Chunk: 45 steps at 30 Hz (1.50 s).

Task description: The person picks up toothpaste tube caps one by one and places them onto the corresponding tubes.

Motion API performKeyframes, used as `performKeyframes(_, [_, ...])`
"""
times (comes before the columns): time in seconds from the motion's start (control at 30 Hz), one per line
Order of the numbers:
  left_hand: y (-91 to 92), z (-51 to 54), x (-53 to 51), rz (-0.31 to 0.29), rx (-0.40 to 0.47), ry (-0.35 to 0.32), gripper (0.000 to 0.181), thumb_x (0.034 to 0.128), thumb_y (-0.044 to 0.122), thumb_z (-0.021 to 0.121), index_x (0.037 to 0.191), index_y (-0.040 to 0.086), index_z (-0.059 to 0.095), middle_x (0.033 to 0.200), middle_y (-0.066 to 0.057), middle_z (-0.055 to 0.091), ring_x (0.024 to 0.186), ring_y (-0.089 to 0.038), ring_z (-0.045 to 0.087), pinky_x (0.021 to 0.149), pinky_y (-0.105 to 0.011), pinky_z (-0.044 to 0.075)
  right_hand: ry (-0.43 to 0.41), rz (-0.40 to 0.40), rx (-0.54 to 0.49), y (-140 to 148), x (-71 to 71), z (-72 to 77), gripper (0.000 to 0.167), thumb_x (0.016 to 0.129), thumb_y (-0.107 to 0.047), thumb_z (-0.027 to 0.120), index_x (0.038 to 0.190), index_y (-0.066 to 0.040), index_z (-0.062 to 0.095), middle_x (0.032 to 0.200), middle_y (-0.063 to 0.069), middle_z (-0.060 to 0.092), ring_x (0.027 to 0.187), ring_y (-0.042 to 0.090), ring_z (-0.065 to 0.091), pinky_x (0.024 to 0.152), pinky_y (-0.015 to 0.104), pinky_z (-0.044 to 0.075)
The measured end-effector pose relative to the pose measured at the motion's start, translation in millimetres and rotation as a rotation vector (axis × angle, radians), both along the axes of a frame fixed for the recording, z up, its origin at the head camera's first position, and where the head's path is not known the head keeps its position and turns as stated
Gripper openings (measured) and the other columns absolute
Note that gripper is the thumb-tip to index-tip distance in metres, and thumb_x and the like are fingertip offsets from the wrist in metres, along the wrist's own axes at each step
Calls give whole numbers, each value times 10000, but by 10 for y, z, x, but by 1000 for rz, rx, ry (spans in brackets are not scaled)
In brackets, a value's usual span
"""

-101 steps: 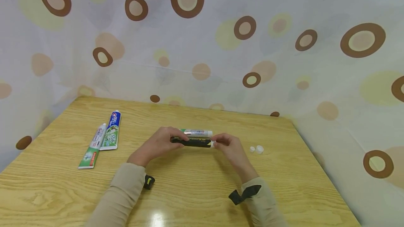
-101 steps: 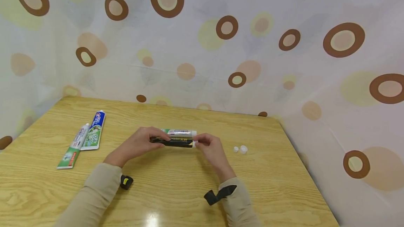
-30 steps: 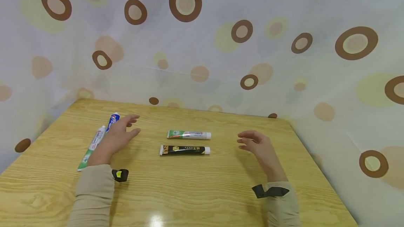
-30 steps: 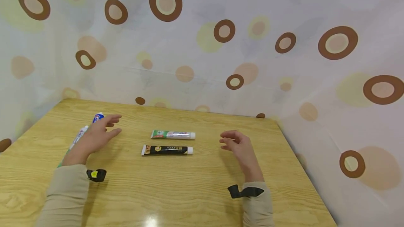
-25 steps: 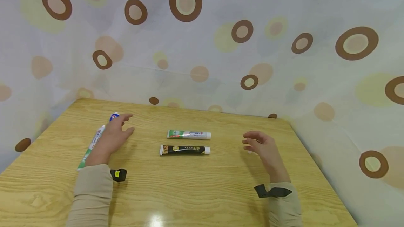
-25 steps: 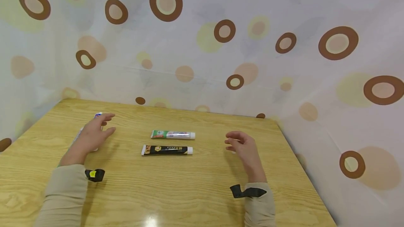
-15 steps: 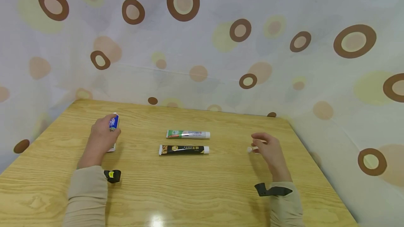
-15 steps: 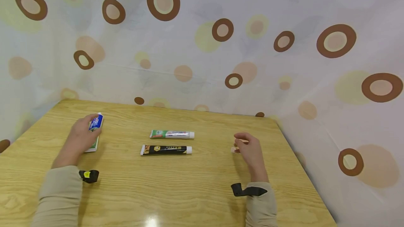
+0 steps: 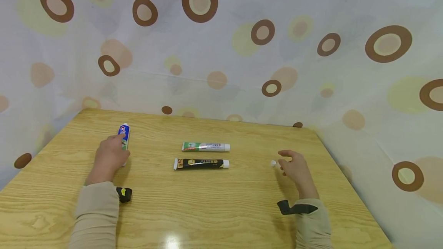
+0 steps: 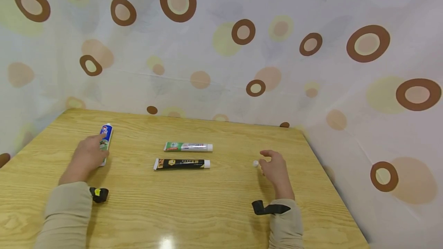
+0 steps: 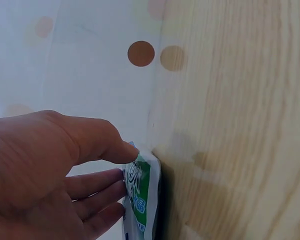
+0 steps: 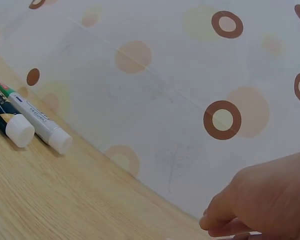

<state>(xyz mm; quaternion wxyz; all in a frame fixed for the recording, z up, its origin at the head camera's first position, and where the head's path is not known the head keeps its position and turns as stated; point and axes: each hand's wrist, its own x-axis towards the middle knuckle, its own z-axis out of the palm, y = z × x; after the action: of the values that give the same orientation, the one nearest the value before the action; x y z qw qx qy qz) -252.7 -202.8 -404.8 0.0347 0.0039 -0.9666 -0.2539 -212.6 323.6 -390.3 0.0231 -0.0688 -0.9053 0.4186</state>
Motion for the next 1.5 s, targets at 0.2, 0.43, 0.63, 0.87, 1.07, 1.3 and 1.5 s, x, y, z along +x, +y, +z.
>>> performKeyframes(0.2, [72, -30, 18, -2, -57, 33, 583, 853, 24, 589, 1395, -113, 422, 1348, -422, 423, 1168, -603, 432, 945, -667, 401, -16, -8, 25, -6, 4, 17, 412, 989, -17, 464, 1390, 76, 493, 1170, 295, 564, 715, 222, 637, 646, 343, 547])
performKeyframes(0.43, [152, -46, 36, -19, -7, 92, 610, 803, -77, 535, 1406, -82, 442, 1329, -419, 428, 1181, -593, 421, 987, -657, 379, -24, 19, 53, -40, -44, -53, 406, 970, 3, 464, 1365, 77, 516, 1062, 255, 594, 580, 144, 546, 547, 274, 487])
performKeyframes(0.63, [194, -33, 14, -48, 64, 13, 709, 837, -24, 598, 1495, -54, 337, 1415, -404, 328, 1246, -567, 364, 1009, -656, 375, 17, 27, 205, -66, -81, -144, 356, 950, -49, 537, 1278, 78, 590, 1272, 329, 554, 1022, 417, 621, 848, 495, 524])
performKeyframes(0.87, [229, -43, 4, -28, 74, -105, 733, 892, 33, 574, 1523, -63, 213, 1438, -441, 229, 1306, -601, 253, 1046, -695, 308, 44, 39, 248, -95, -124, -209, 345, 954, -41, 537, 1272, 79, 594, 1365, 332, 518, 1305, 496, 458, 1048, 605, 401])
performKeyframes(1.07, [245, -63, 13, -28, 20, -95, 672, 939, 61, 554, 1509, -64, 222, 1400, -456, 274, 1260, -613, 311, 1023, -685, 337, 76, 54, 322, -142, -151, -229, 313, 957, -26, 515, 1232, 75, 625, 1284, 311, 583, 1218, 468, 540, 984, 573, 457])
performKeyframes(1.3, [248, -62, 18, -39, -7, -65, 682, 904, 39, 546, 1508, -58, 243, 1380, -455, 324, 1218, -616, 353, 995, -678, 358, 78, 55, 393, -211, -169, -232, 294, 931, 0, 502, 1165, 67, 666, 1171, 275, 647, 1111, 424, 613, 918, 528, 505])
performKeyframes(1.5, [252, -55, 8, -43, 20, -62, 704, 899, 76, 587, 1514, -41, 265, 1368, -427, 375, 1204, -580, 406, 985, -667, 379, 75, 37, 379, -234, -148, -211, 288, 927, -14, 496, 1129, 60, 687, 1124, 247, 673, 1046, 386, 634, 877, 508, 515])
